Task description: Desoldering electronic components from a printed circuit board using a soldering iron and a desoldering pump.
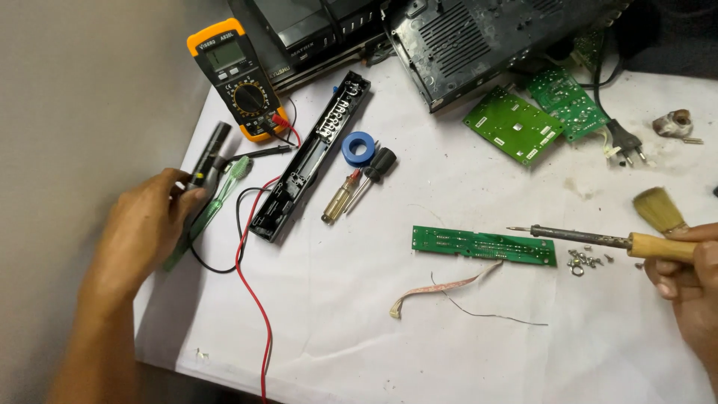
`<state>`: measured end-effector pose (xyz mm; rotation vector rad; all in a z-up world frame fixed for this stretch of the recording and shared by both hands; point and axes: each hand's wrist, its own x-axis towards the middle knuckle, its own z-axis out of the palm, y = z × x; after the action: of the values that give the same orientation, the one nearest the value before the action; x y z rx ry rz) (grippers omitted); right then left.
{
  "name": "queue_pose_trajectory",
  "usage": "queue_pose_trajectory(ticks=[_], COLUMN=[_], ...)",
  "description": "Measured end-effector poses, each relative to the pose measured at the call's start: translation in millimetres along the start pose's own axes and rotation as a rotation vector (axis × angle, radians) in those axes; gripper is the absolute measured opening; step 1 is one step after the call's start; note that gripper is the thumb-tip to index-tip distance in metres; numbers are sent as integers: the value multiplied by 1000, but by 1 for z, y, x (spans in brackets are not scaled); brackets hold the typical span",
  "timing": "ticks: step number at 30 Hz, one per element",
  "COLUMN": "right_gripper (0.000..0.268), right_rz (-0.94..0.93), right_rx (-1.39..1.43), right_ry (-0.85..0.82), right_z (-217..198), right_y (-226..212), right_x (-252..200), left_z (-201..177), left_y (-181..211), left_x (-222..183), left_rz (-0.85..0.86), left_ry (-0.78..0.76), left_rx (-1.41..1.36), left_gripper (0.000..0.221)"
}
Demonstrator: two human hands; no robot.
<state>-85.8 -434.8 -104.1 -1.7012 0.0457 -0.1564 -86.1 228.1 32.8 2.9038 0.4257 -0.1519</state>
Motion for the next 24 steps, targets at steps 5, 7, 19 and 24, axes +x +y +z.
queue_pose_trajectory(ticks=[5,7,19,24], right_gripper=[35,35,64,66], right_rz=[-34,-49,-346,-328], right_rx=[55,62,-82,-120], right_ry=[24,24,55,110], right_z=[-1,10,56,52], right_y=[-11,-23,-90,-87], right_x=[-3,-4,-22,-15], left_z=[-31,-33,-48,-32], left_y=[0,19,212,232], left_x=[-19,-28,-44,-24], left_rz=[63,211,272,293], left_ry=[69,68,-306,-368], left_rx=[-524,-925,-1713,-1829], left_gripper=[37,37,70,56])
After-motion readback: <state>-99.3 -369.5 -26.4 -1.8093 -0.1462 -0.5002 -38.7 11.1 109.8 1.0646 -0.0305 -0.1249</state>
